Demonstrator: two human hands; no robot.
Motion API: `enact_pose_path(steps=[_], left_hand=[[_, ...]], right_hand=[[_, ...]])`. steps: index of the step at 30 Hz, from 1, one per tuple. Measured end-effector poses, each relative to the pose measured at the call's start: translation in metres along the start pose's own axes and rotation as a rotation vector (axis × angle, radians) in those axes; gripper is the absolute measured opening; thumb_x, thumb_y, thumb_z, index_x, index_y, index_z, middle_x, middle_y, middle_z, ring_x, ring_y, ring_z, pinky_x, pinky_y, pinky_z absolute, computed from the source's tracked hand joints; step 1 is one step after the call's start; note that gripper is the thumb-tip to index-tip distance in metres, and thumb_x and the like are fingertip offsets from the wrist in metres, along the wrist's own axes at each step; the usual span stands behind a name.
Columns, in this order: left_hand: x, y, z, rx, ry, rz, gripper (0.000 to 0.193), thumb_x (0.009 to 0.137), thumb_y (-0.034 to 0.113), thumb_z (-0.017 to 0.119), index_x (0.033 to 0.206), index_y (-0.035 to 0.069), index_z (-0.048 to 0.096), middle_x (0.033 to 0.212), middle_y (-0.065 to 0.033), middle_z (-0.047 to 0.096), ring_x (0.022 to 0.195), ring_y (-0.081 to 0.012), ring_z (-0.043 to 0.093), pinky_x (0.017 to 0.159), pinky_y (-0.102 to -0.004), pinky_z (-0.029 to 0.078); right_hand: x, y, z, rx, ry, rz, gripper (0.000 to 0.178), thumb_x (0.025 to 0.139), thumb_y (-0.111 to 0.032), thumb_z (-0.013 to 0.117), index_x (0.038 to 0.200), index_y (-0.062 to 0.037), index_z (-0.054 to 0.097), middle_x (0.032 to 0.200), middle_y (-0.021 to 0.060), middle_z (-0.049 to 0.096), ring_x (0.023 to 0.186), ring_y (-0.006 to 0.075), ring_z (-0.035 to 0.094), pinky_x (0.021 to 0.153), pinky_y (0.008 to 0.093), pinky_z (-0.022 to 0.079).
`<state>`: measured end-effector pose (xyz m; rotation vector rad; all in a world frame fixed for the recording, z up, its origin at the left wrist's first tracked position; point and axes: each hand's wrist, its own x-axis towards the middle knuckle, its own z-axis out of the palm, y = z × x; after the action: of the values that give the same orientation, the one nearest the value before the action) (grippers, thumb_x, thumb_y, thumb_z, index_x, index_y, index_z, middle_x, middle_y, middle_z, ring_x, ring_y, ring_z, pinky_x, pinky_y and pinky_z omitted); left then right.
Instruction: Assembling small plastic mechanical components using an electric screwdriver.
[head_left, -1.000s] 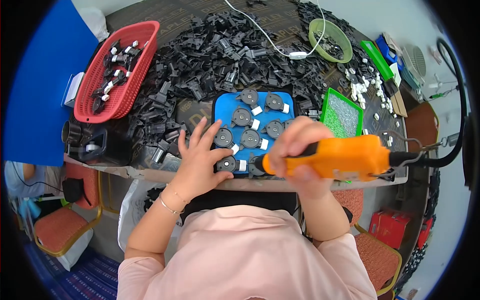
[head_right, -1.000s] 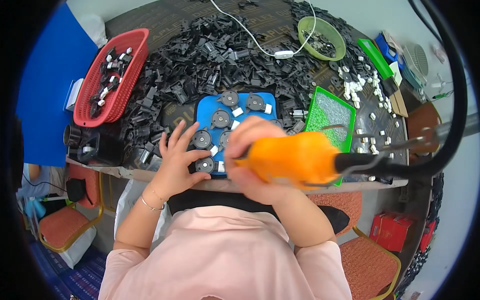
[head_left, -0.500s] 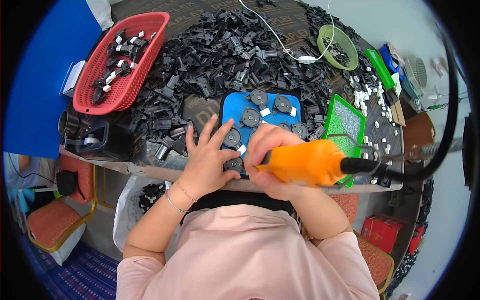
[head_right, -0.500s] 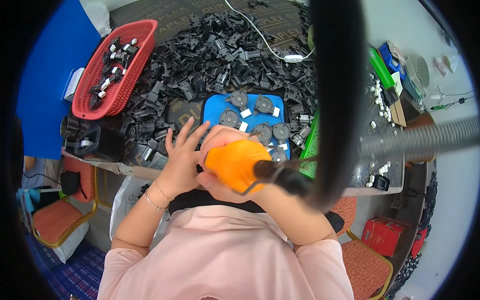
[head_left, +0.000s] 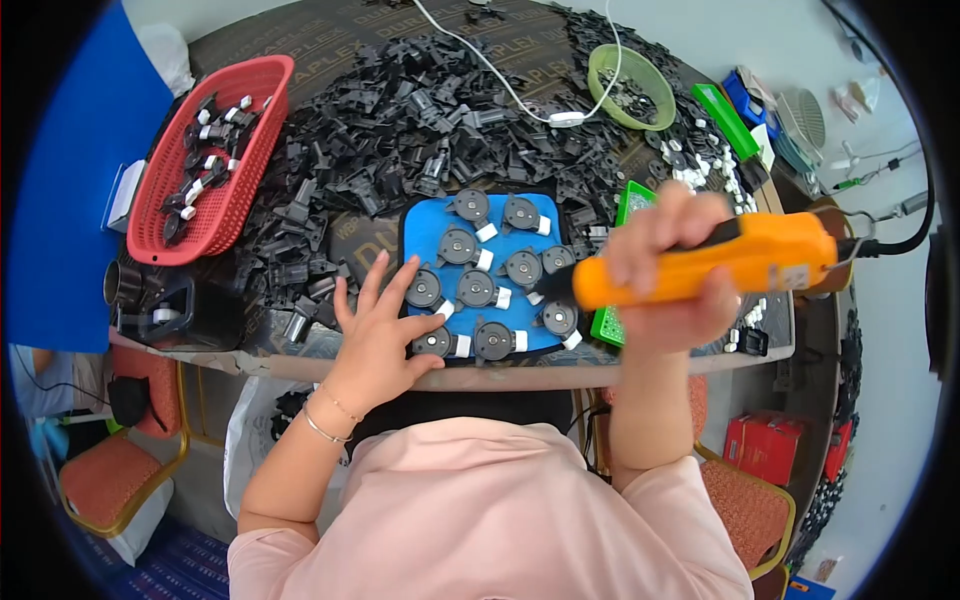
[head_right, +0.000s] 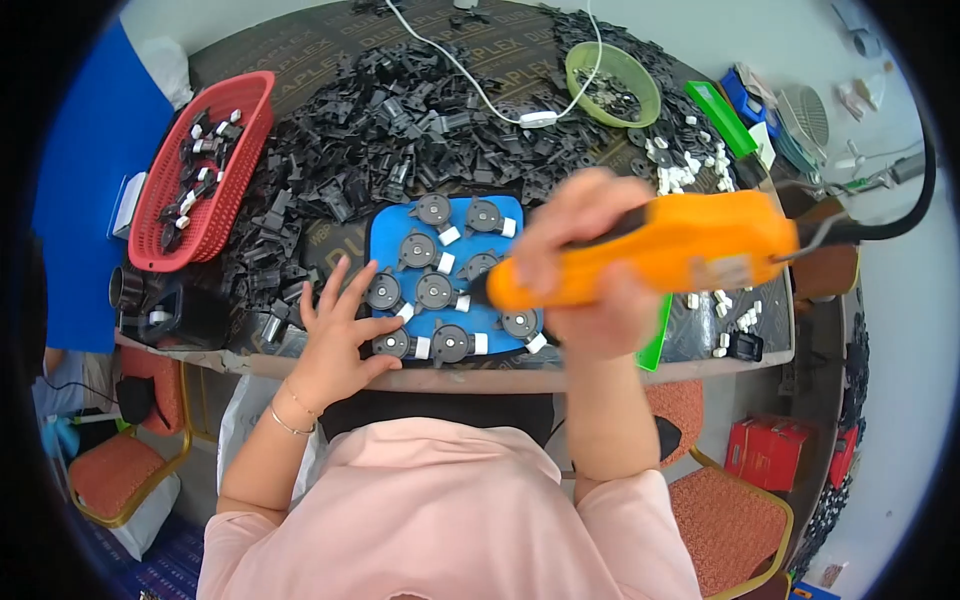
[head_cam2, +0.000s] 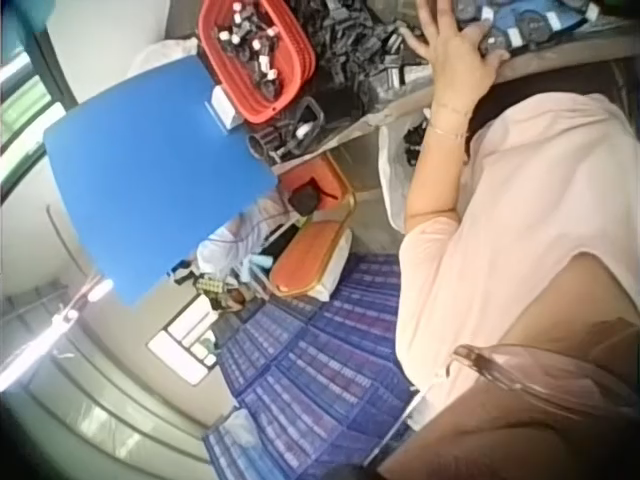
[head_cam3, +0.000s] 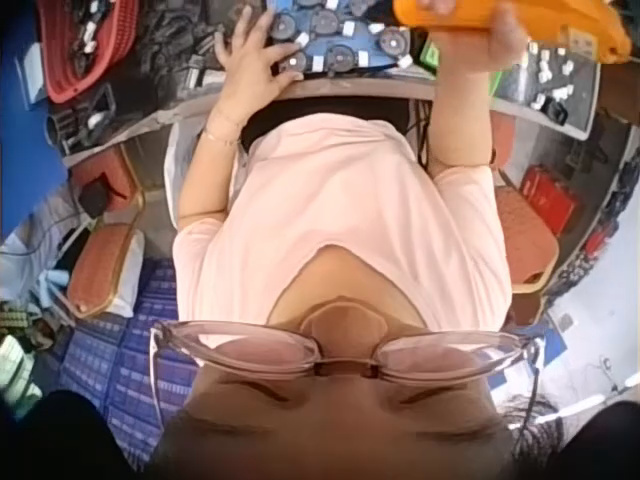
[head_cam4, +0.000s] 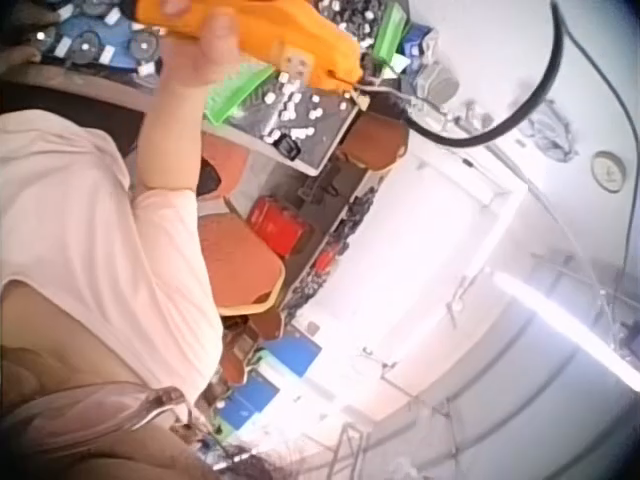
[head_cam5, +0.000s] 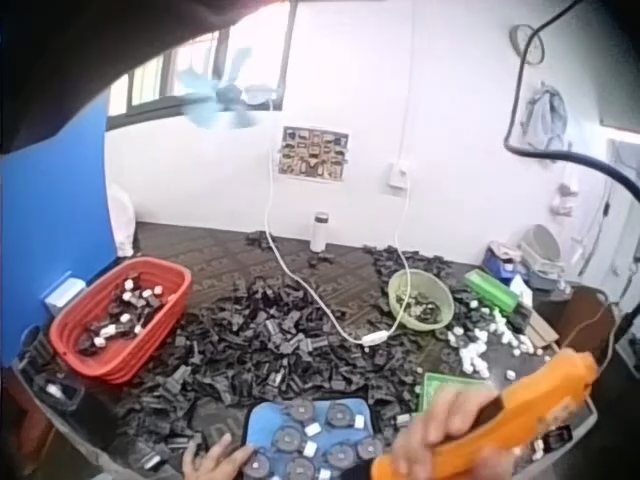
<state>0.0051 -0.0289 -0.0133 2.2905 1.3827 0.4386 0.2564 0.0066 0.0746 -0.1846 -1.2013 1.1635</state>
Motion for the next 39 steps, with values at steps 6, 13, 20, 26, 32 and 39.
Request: enact_pose_path(steps=[6,13,20,26,32,39], left_hand=[[0.002,0.003,0.008,0.005,-0.024,0.044,0.043,0.060,0.022,0.081,0.102,0.020,0.071,0.148,-0.0108,0.029,0.138,-0.0354,0.017,0.105,-0.0635,0.006],[0.015,0.019,0.003,0.012,-0.043,0.076,0.049,0.059,0.026,0.082,0.105,0.018,0.068,0.145,-0.0116,0.032,0.138,-0.0342,0.020,0.107,-0.0593,0.009],[0.017,0.028,0.018,0.150,-0.059,0.258,0.080,0.060,0.045,0.078,0.129,0.016,0.050,0.146,-0.0120,0.032,0.137,-0.0314,0.024,0.108,-0.0548,0.013],[0.023,0.033,0.046,0.303,-0.041,0.414,0.073,0.070,0.046,0.070,0.133,0.017,0.046,0.144,-0.0072,0.036,0.135,-0.0273,0.030,0.108,-0.0524,0.020],[0.031,0.043,0.046,0.334,-0.030,0.374,0.071,0.072,0.047,0.067,0.132,0.014,0.047,0.141,-0.0099,0.040,0.131,-0.0299,0.034,0.108,-0.0527,0.020],[0.054,0.044,0.037,0.128,0.039,0.302,0.065,0.072,0.044,0.070,0.122,0.005,0.053,0.129,-0.0144,0.048,0.123,-0.0316,0.041,0.105,-0.0512,0.025]], right_hand=[[-0.043,-0.044,-0.073,-0.535,0.364,-0.063,0.024,0.084,-0.016,0.059,0.101,-0.0016,0.048,0.093,0.0108,0.048,0.064,0.0166,0.053,0.061,0.0313,0.044],[-0.073,-0.061,-0.096,-0.563,0.487,-0.118,0.019,0.084,-0.010,0.057,0.099,-0.0017,0.049,0.092,0.0109,0.048,0.065,0.0170,0.052,0.062,0.0309,0.044],[-0.088,-0.071,-0.107,-0.556,0.528,-0.137,0.018,0.084,-0.010,0.057,0.099,-0.0017,0.050,0.092,0.0101,0.049,0.066,0.0169,0.053,0.063,0.0303,0.044],[-0.090,-0.070,-0.108,-0.553,0.522,-0.138,0.019,0.084,-0.010,0.057,0.100,-0.0012,0.050,0.092,0.0104,0.050,0.065,0.0164,0.053,0.063,0.0294,0.045],[-0.088,-0.073,-0.110,-0.574,0.559,-0.144,0.020,0.084,-0.010,0.058,0.099,-0.0009,0.050,0.092,0.0103,0.049,0.064,0.0163,0.053,0.062,0.0282,0.044],[-0.093,-0.074,-0.112,-0.595,0.532,-0.132,0.025,0.082,-0.012,0.062,0.102,-0.0014,0.050,0.092,0.0097,0.049,0.066,0.0167,0.054,0.061,0.0279,0.044]])
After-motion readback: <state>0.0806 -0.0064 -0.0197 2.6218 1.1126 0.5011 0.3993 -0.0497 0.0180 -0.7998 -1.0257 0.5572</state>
